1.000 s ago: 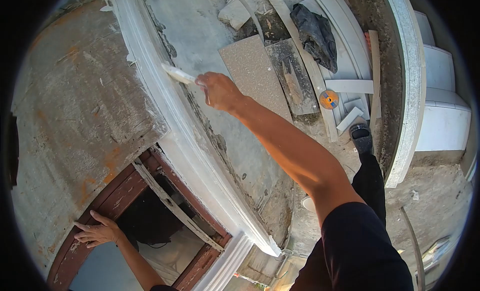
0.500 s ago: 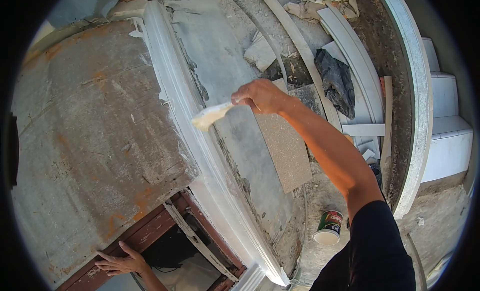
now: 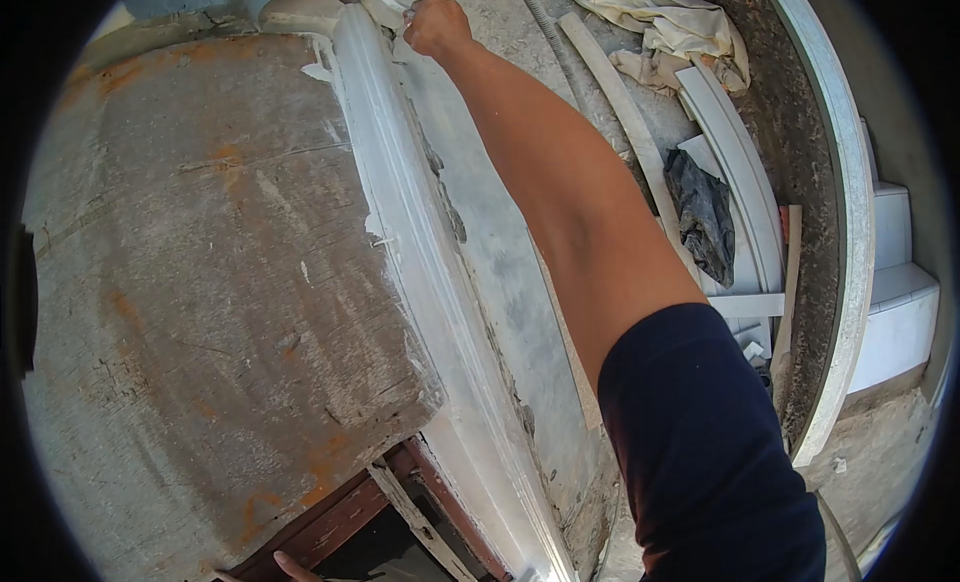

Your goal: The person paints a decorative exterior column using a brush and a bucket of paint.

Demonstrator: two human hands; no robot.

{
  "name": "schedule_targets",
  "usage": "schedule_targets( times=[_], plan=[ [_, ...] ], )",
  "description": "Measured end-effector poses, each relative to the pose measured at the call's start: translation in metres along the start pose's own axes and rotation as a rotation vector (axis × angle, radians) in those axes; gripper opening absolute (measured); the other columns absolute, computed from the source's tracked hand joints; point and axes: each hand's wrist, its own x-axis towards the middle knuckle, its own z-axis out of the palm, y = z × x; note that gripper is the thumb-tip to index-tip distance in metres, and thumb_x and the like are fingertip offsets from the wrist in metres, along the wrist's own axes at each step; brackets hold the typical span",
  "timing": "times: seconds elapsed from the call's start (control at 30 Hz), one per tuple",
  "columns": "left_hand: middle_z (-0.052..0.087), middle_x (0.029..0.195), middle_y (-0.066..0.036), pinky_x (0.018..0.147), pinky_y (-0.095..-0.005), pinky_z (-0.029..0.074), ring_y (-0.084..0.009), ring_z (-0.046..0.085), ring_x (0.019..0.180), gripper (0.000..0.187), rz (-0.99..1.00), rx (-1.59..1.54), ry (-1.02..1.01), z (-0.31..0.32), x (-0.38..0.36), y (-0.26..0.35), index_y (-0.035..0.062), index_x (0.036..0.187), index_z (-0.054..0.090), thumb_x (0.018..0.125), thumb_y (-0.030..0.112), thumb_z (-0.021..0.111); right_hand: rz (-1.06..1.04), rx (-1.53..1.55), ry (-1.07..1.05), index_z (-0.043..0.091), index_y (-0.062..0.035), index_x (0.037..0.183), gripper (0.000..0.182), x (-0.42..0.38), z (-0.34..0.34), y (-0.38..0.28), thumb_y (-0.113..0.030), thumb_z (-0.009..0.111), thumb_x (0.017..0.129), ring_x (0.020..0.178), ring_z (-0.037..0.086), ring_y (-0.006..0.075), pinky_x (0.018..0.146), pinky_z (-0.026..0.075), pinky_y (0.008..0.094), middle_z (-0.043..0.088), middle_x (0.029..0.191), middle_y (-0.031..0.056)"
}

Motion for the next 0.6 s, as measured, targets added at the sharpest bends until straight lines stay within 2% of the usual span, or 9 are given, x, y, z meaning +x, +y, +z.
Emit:
schedule_targets(
  times=[0.1, 0.13, 0.23, 0.33, 0.4, 0.47, 0.53, 0.6],
  plan=[
    [0.003, 0.159, -0.029, 0.108, -0.0714, 0.001, -0.0486, 0.000, 0.146, 0.104, 0.022, 0.007, -0.010, 0.001, -0.002, -0.004, 0.0020, 0.152, 0.027, 0.082, 0.074, 0.054, -0.192, -0.098, 0.060, 0.070, 0.0001, 0.095, 0.022, -0.004, 0.013, 0.010, -0.008, 0.060, 0.077, 0.084, 0.068, 0.0363, 0.078, 0.055, 0.0386, 0.069, 0.089, 0.0222],
    [0.003, 0.159, -0.029, 0.108, -0.0713, 0.001, -0.0490, 0.000, 0.146, 0.104, 0.029, 0.007, -0.017, 0.000, -0.001, -0.007, 0.0021, 0.152, 0.027, 0.082, 0.074, 0.054, 0.038, -0.007, -0.074, 0.073, -0.0110, 0.108, 0.036, -0.014, 0.014, 0.009, -0.009, 0.065, 0.073, 0.085, 0.068, 0.0294, 0.079, 0.054, 0.0357, 0.072, 0.094, 0.0127],
    [0.003, 0.159, -0.029, 0.108, -0.0712, 0.002, -0.0505, 0.001, 0.145, 0.105, 0.027, 0.005, -0.013, 0.000, -0.002, -0.007, 0.0026, 0.152, 0.026, 0.081, 0.075, 0.054, 0.110, 0.167, -0.131, 0.073, -0.0099, 0.107, 0.035, -0.063, -0.016, 0.007, -0.006, 0.065, 0.073, 0.081, 0.068, 0.0246, 0.077, 0.054, 0.0328, 0.072, 0.091, 0.0105],
    [0.005, 0.158, -0.031, 0.108, -0.0713, 0.002, -0.0528, 0.002, 0.144, 0.105, 0.009, 0.004, -0.018, 0.001, -0.004, -0.004, 0.0025, 0.152, 0.026, 0.082, 0.075, 0.053, 0.085, 0.324, -0.213, 0.070, -0.0100, 0.117, 0.029, -0.102, -0.034, 0.021, -0.010, 0.062, 0.089, 0.075, 0.061, 0.0174, 0.074, 0.050, 0.0307, 0.071, 0.087, 0.0108],
    [0.005, 0.157, -0.033, 0.108, -0.0715, 0.002, -0.0544, 0.002, 0.143, 0.105, -0.009, 0.008, -0.029, -0.001, -0.001, 0.001, 0.0025, 0.152, 0.025, 0.082, 0.076, 0.052, 0.076, 0.409, -0.308, 0.069, -0.0076, 0.115, 0.028, -0.140, -0.057, 0.027, -0.006, 0.061, 0.089, 0.075, 0.058, 0.0139, 0.073, 0.050, 0.0309, 0.069, 0.086, 0.0106],
    [0.005, 0.156, -0.035, 0.107, -0.0720, 0.002, -0.0554, 0.002, 0.143, 0.106, -0.013, 0.011, -0.036, -0.003, -0.001, 0.001, 0.0023, 0.153, 0.025, 0.082, 0.076, 0.052, -0.084, 0.447, -0.306, 0.069, -0.0081, 0.111, 0.037, -0.189, -0.073, 0.043, 0.003, 0.060, 0.077, 0.071, 0.064, 0.0223, 0.067, 0.051, 0.0315, 0.068, 0.082, 0.0127],
    [0.005, 0.155, -0.037, 0.107, -0.0726, 0.002, -0.0559, 0.001, 0.143, 0.105, -0.002, 0.009, -0.031, -0.002, -0.002, 0.002, 0.0022, 0.153, 0.024, 0.082, 0.076, 0.052, -0.226, 0.565, -0.215, 0.069, -0.0081, 0.104, 0.030, -0.253, -0.093, 0.051, 0.005, 0.059, 0.079, 0.065, 0.062, 0.0253, 0.064, 0.050, 0.0342, 0.067, 0.081, 0.0129],
    [0.004, 0.154, -0.038, 0.106, -0.0733, 0.003, -0.0558, 0.001, 0.143, 0.105, 0.024, 0.017, -0.003, -0.001, 0.000, 0.000, 0.0022, 0.153, 0.024, 0.083, 0.076, 0.051, -0.059, 0.461, -0.606, 0.068, -0.0074, 0.103, 0.028, -0.281, -0.149, 0.050, 0.005, 0.058, 0.081, 0.069, 0.065, 0.0272, 0.065, 0.050, 0.0360, 0.068, 0.084, 0.0159]
  ],
)
